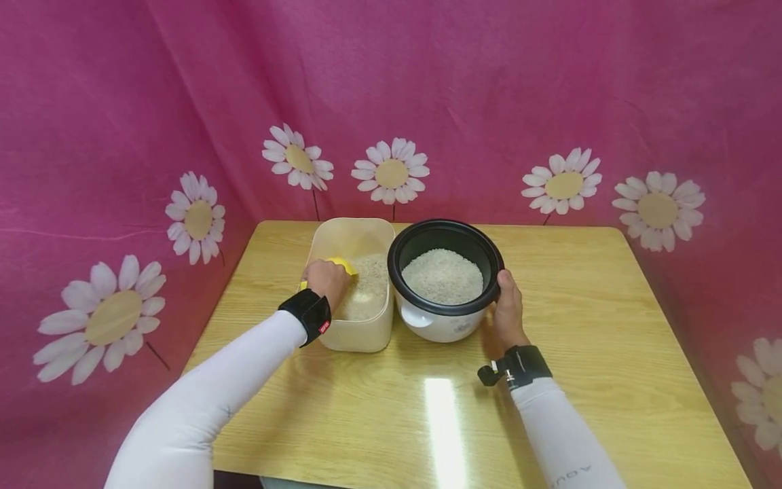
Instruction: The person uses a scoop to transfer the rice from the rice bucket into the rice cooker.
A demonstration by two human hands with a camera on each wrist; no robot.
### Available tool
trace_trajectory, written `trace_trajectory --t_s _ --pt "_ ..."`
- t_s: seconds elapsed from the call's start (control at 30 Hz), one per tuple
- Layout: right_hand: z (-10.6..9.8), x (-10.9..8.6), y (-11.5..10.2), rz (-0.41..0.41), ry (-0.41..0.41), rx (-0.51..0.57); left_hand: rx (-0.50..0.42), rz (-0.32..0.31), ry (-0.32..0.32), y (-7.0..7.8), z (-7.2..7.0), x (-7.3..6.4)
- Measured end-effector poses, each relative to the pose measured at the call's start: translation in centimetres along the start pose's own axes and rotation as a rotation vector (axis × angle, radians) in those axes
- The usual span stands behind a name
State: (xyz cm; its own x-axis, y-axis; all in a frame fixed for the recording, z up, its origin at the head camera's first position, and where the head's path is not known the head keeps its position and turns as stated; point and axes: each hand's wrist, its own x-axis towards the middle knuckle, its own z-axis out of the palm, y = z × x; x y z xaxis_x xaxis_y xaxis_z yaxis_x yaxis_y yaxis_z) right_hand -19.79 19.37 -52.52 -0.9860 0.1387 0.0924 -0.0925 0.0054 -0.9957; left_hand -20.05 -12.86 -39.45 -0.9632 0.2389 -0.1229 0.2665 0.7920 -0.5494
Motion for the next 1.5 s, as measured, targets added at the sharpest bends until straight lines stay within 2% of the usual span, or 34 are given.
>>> trace_trajectory --t_s 0.1,0.4,0.67,1.0,1.13,1.27,1.37,1.5 --pt "0.0 0.0 0.0 -0.009 0.002 -0.007 0.007 0.003 0.008 0.2 0.0 -0.2" --pt "0.0 0.0 0.2 -0.017 0.015 0.003 -0.06 0.002 -0.058 0.7 -0.4 -0.6" --pt "0.0 -0.1 0.0 -0.003 0.013 0.013 -0.093 0.019 -0.087 0.6 -1.0 -1.2" --pt "0.0 0.0 0.2 0.004 0.007 0.002 -0.172 0.11 -0.113 -0.8 -2.1 -2.0" --pt "0.0 0.0 0.2 0.003 0.003 -0.001 -0.177 0.133 -0.133 -1.2 -2.4 -2.2" --pt "0.0 -0.1 0.3 0.009 0.002 0.003 -0.181 0.164 -0.12 -1.9 -2.7 -2.3" --pt "0.0 -0.1 0.4 0.009 0.003 -0.003 -0.207 0.184 -0.15 -2.8 -2.9 -2.1" --pt "0.0 0.0 0.3 0.023 0.003 0.023 -0.254 0.201 -0.248 -4.2 -3.1 -1.5"
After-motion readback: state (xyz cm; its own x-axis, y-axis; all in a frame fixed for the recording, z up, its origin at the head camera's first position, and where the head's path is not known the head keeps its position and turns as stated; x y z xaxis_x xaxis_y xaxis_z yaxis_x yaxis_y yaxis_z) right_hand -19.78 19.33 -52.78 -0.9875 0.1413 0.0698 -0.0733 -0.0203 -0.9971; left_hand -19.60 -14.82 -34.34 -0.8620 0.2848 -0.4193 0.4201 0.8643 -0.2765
